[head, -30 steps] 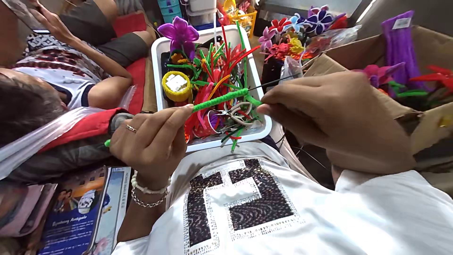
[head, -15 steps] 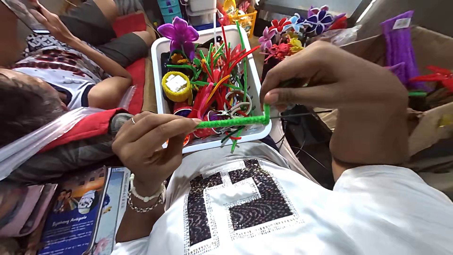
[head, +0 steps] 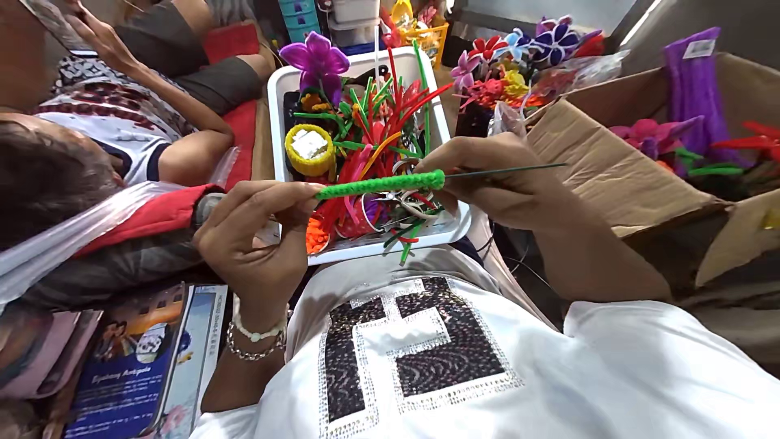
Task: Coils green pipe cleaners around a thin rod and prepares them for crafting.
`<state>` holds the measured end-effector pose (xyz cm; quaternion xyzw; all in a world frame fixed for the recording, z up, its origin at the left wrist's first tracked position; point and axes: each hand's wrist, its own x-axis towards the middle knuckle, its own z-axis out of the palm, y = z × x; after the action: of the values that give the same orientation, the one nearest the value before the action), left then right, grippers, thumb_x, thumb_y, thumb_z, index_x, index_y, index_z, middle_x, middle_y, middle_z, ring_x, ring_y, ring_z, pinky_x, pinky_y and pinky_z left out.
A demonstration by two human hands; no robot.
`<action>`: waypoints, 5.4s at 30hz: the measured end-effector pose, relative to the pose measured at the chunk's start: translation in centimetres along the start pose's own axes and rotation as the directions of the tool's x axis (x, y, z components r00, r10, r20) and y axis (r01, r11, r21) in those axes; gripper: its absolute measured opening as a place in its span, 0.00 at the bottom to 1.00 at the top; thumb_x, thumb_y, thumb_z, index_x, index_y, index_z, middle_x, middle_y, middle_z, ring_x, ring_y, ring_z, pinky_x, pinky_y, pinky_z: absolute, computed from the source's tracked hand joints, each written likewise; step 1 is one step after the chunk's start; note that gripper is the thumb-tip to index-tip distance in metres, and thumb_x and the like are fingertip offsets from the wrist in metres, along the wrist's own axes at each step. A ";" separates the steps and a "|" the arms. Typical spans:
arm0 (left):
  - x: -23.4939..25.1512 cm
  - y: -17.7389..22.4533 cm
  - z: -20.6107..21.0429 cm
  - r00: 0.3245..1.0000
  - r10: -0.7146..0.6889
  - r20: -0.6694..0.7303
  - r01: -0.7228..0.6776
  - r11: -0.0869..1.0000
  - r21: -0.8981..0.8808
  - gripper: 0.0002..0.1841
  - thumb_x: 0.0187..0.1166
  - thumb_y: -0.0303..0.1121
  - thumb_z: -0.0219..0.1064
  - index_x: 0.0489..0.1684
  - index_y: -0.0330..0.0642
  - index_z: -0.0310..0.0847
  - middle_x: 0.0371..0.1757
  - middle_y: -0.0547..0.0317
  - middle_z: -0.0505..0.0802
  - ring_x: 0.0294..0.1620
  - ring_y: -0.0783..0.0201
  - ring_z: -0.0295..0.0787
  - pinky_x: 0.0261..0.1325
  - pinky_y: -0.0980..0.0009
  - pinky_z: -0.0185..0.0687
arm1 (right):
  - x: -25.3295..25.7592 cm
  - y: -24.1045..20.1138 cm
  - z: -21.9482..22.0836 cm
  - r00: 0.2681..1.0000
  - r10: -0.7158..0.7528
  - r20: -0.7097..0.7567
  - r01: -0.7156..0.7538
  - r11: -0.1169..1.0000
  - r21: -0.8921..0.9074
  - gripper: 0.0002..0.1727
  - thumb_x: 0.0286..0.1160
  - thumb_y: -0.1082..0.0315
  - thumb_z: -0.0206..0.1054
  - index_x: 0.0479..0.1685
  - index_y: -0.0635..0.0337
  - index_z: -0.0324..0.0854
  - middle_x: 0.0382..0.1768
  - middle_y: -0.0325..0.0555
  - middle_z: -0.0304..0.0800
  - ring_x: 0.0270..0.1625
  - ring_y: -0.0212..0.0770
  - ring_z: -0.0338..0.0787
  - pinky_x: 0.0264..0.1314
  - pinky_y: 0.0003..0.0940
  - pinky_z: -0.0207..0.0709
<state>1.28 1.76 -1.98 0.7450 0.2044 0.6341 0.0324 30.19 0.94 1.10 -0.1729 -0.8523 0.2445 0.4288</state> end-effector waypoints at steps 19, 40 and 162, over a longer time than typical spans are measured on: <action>-0.7 0.3 1.0 0.988 0.113 -0.100 -0.076 0.945 0.317 0.06 0.77 0.26 0.73 0.46 0.39 0.94 0.43 0.56 0.94 0.44 0.69 0.89 0.49 0.73 0.82 | -0.2 0.5 3.3 0.942 -0.135 -0.309 0.038 0.953 -0.301 0.19 0.94 0.58 0.53 0.57 0.68 0.80 0.33 0.36 0.83 0.31 0.20 0.79 0.34 0.17 0.77; -0.1 0.3 1.8 0.994 0.050 0.100 -0.080 0.941 0.329 0.09 0.81 0.33 0.70 0.51 0.43 0.95 0.49 0.55 0.96 0.47 0.63 0.91 0.47 0.64 0.83 | -0.7 0.9 3.8 0.904 -0.067 -0.422 0.002 0.988 -0.152 0.15 0.95 0.58 0.52 0.45 0.50 0.84 0.33 0.20 0.83 0.26 0.10 0.74 0.27 0.08 0.68; -0.5 2.5 1.4 0.966 0.103 0.235 -0.163 0.955 0.249 0.09 0.81 0.26 0.67 0.49 0.43 0.94 0.40 0.54 0.89 0.41 0.67 0.84 0.42 0.74 0.74 | 4.3 -4.6 -2.5 0.956 -0.034 0.292 0.209 0.775 -0.597 0.14 0.87 0.64 0.56 0.42 0.56 0.89 0.27 0.35 0.84 0.27 0.26 0.79 0.28 0.26 0.69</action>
<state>3.26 -0.45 -1.99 0.8203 0.2318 0.5154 -0.0885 29.39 0.01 7.72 -0.2144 -0.9437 -0.0575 0.2452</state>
